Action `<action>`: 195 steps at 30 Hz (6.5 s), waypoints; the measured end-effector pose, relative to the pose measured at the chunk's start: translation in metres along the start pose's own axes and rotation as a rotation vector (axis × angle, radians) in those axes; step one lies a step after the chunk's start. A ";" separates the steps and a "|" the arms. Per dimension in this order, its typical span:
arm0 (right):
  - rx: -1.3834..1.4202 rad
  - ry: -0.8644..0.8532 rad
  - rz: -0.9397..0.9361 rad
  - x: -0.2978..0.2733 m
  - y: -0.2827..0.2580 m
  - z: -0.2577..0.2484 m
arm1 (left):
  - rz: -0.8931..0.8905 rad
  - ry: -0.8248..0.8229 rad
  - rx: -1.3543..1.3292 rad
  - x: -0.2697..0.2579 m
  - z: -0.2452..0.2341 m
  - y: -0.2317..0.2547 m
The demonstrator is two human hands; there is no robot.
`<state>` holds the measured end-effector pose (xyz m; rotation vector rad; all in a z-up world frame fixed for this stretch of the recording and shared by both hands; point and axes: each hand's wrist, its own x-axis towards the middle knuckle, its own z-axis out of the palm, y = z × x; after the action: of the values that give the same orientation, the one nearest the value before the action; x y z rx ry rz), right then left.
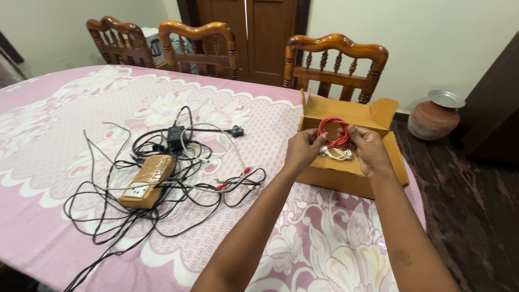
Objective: The person untangles a pile of assorted cables on a dining table, coils each cable by hand, and places them into an open cardboard box. The person handles black, white, and red cables one at a time, separating them from the tangle before coiling and storing them.
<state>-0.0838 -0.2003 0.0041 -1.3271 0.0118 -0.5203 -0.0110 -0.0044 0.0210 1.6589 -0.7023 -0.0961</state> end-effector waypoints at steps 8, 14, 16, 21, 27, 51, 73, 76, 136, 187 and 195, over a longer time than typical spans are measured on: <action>-0.174 0.046 0.014 -0.006 -0.031 -0.019 | -0.099 0.008 -0.269 0.025 0.033 0.004; -0.561 0.128 -0.057 0.008 -0.019 -0.053 | -0.056 -0.032 -0.211 0.031 0.052 0.000; -0.676 0.173 0.004 0.014 -0.016 -0.063 | -0.089 -0.040 -0.218 0.034 0.061 -0.004; -0.802 0.233 0.106 0.024 -0.012 -0.073 | -0.142 -0.026 -0.101 0.049 0.086 -0.026; -1.285 0.257 0.390 0.024 -0.033 -0.054 | -0.295 -0.237 -0.009 0.067 0.103 -0.053; -1.821 -0.013 0.197 0.059 0.019 -0.086 | 0.142 -0.333 0.753 0.063 0.099 -0.073; -1.853 -0.237 0.327 0.055 0.018 -0.071 | 0.209 -0.034 0.587 0.049 -0.010 -0.022; -1.849 -0.219 0.173 0.056 0.010 -0.049 | 0.143 -0.005 0.586 0.041 -0.042 -0.020; -1.295 -0.293 -0.079 0.018 0.161 0.346 | -0.197 0.538 0.706 -0.128 -0.364 -0.086; -0.827 -0.350 -0.518 -0.061 0.063 0.282 | 0.525 0.208 -0.721 -0.068 -0.210 -0.023; -0.973 -0.322 -0.671 -0.055 0.054 0.274 | 0.581 0.385 0.252 -0.090 -0.220 -0.014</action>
<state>-0.0315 0.0798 0.0093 -2.3796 -0.5198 -0.9148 0.0181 0.2321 0.0296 1.5803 -0.8918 0.7324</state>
